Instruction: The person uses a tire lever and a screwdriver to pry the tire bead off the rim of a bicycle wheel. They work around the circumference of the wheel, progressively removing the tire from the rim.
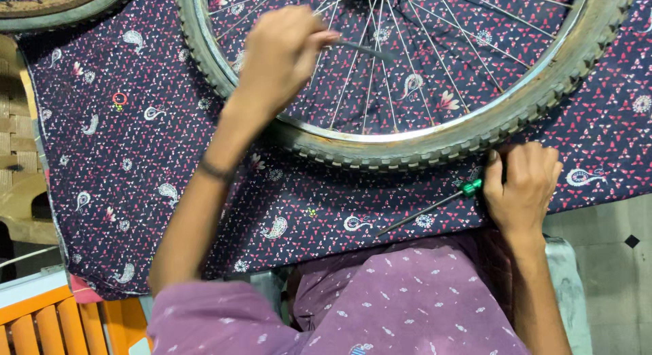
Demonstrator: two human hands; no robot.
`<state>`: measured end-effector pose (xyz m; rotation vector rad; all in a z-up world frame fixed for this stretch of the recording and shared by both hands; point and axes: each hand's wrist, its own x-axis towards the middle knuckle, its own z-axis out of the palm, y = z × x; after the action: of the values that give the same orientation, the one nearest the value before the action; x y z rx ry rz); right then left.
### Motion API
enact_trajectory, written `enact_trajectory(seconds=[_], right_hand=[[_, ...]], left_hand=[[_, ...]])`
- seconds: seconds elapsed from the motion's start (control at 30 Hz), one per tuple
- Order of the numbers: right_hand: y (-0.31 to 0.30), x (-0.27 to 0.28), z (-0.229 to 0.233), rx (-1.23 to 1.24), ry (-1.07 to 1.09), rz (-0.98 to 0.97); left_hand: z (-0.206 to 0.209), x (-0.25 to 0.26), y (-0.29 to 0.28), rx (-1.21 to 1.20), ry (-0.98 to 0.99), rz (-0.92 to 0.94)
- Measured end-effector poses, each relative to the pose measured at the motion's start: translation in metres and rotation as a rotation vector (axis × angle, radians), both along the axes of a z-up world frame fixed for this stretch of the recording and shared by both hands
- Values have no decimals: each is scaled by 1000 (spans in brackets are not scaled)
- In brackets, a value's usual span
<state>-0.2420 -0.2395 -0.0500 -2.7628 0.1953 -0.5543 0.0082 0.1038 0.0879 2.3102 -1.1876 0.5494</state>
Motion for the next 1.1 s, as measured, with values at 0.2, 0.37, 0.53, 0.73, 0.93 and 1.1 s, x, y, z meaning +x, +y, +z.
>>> enact_trajectory(seconds=[0.2,0.37,0.53,0.73,0.93,1.1], right_hand=[[6,-6,12,90,-204,-43],[29,-6,48,191,-346,144],[57,22,69,-160,-99,425],[42,38,77,-85,-102,467],[-5,34,72,-8,78,335],[-48,42,67,-34,72,202]], left_hand=[[-17,-118,115,-517,397,685],[-55,-226,148,-325,276,1064],[-91,-251,149,-200,314,1121],[-86,-231,144,-218,386,999],[-79,-224,136,-261,472,969],[-75,-226,125,-249,487,978]])
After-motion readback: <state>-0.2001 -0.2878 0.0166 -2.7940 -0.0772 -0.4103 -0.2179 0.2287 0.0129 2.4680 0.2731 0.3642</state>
